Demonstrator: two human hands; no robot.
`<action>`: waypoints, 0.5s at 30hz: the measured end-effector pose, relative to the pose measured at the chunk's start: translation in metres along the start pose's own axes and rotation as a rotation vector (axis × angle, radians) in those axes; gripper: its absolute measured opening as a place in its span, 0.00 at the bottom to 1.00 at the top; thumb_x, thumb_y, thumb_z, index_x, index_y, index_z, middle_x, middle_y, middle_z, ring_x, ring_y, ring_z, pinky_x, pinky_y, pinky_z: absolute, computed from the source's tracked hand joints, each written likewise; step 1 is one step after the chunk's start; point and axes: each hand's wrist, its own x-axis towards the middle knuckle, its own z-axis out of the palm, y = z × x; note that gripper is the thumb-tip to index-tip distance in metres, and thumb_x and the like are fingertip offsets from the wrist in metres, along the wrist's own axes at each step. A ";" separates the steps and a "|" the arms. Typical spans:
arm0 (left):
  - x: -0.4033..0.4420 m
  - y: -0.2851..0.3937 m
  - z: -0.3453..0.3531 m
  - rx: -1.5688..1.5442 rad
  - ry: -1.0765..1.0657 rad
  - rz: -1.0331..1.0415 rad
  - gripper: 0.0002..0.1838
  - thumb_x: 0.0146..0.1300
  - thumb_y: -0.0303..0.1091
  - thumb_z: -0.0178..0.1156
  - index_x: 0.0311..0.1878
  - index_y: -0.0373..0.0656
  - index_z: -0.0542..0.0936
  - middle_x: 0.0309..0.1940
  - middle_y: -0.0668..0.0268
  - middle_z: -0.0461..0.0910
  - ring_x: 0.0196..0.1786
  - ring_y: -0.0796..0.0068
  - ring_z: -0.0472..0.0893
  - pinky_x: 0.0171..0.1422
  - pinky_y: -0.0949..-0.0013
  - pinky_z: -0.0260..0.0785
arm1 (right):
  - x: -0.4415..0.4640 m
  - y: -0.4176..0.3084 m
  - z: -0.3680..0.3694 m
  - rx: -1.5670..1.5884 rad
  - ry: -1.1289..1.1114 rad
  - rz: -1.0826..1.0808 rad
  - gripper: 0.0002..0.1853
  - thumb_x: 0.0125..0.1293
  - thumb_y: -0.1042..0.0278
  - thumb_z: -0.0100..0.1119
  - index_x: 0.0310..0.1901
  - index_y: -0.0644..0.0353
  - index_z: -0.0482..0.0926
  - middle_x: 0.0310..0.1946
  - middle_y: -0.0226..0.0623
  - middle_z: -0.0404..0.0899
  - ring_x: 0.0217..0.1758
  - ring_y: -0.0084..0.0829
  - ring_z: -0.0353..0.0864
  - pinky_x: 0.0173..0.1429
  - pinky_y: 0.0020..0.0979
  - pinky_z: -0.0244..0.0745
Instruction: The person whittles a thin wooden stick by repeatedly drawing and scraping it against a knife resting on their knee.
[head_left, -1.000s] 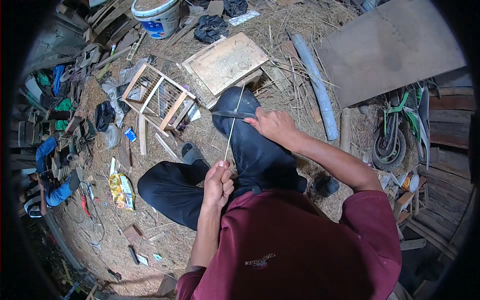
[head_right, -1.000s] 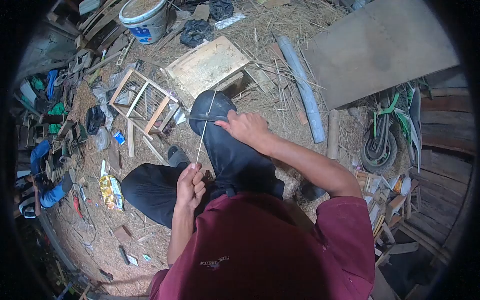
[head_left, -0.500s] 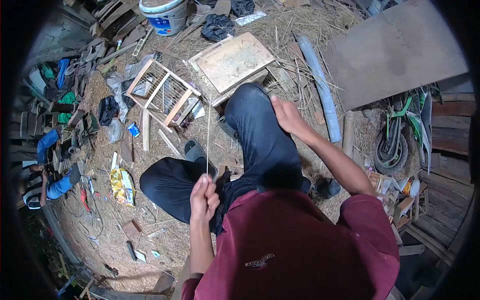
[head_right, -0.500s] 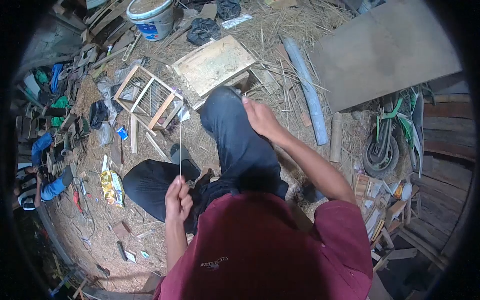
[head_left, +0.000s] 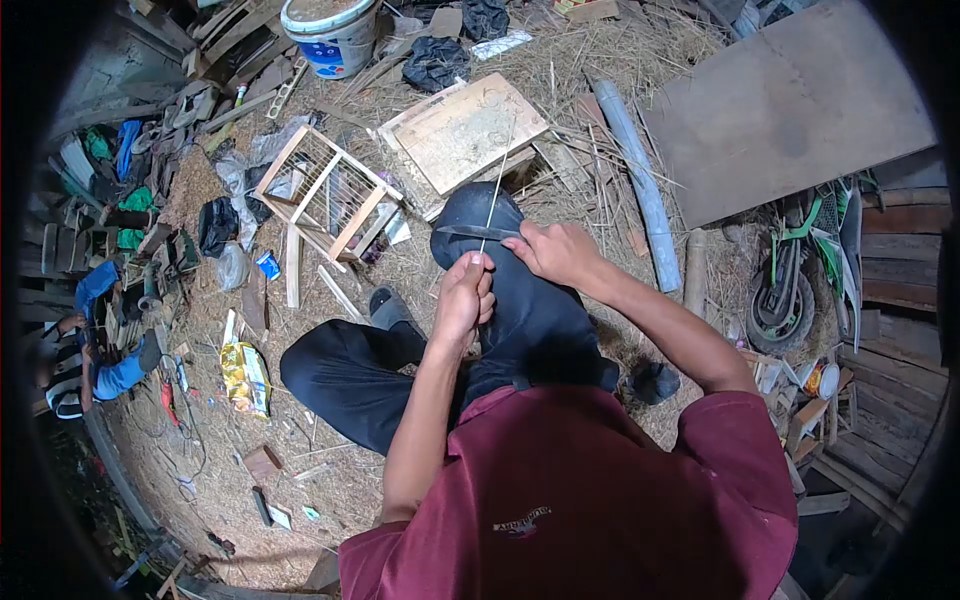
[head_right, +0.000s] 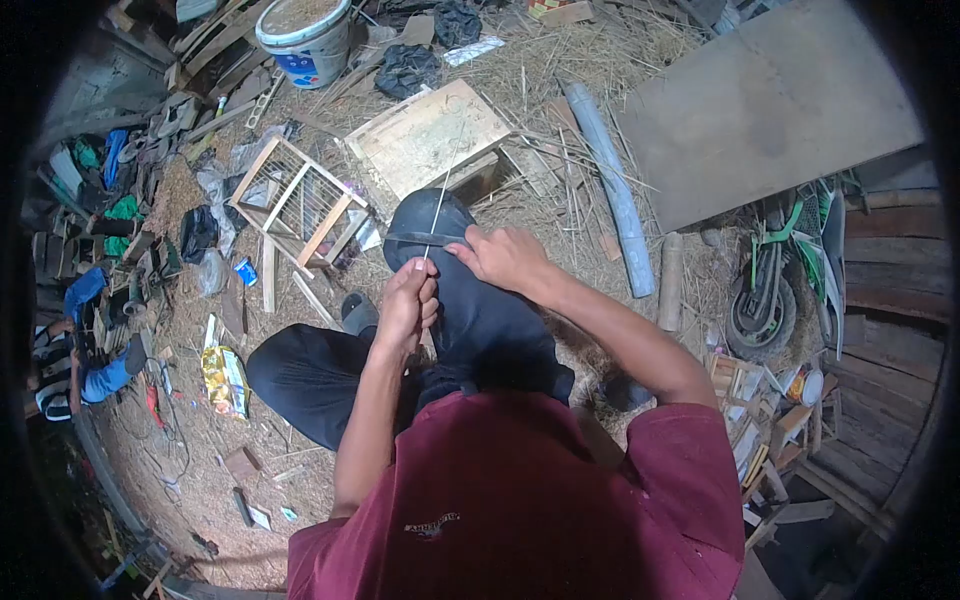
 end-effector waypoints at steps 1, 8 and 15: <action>-0.001 0.001 0.000 0.006 0.002 0.000 0.12 0.78 0.43 0.44 0.40 0.47 0.70 0.16 0.80 0.55 0.14 0.89 0.50 0.16 0.78 0.41 | 0.001 -0.002 -0.003 -0.009 -0.015 0.000 0.28 0.72 0.40 0.47 0.34 0.62 0.76 0.17 0.55 0.77 0.23 0.58 0.80 0.27 0.54 0.75; -0.028 -0.007 -0.008 0.015 0.002 -0.058 0.13 0.79 0.44 0.43 0.40 0.48 0.70 0.15 0.80 0.53 0.13 0.89 0.49 0.15 0.77 0.38 | 0.001 -0.004 -0.004 -0.001 0.023 0.050 0.28 0.73 0.42 0.45 0.33 0.64 0.76 0.16 0.55 0.77 0.22 0.58 0.80 0.26 0.53 0.76; -0.106 -0.029 -0.057 -0.093 -0.026 -0.207 0.12 0.78 0.42 0.45 0.39 0.48 0.70 0.16 0.81 0.54 0.13 0.90 0.50 0.15 0.79 0.40 | -0.005 0.010 -0.004 -0.007 0.004 0.153 0.27 0.74 0.43 0.45 0.36 0.64 0.75 0.16 0.57 0.77 0.24 0.60 0.80 0.28 0.55 0.75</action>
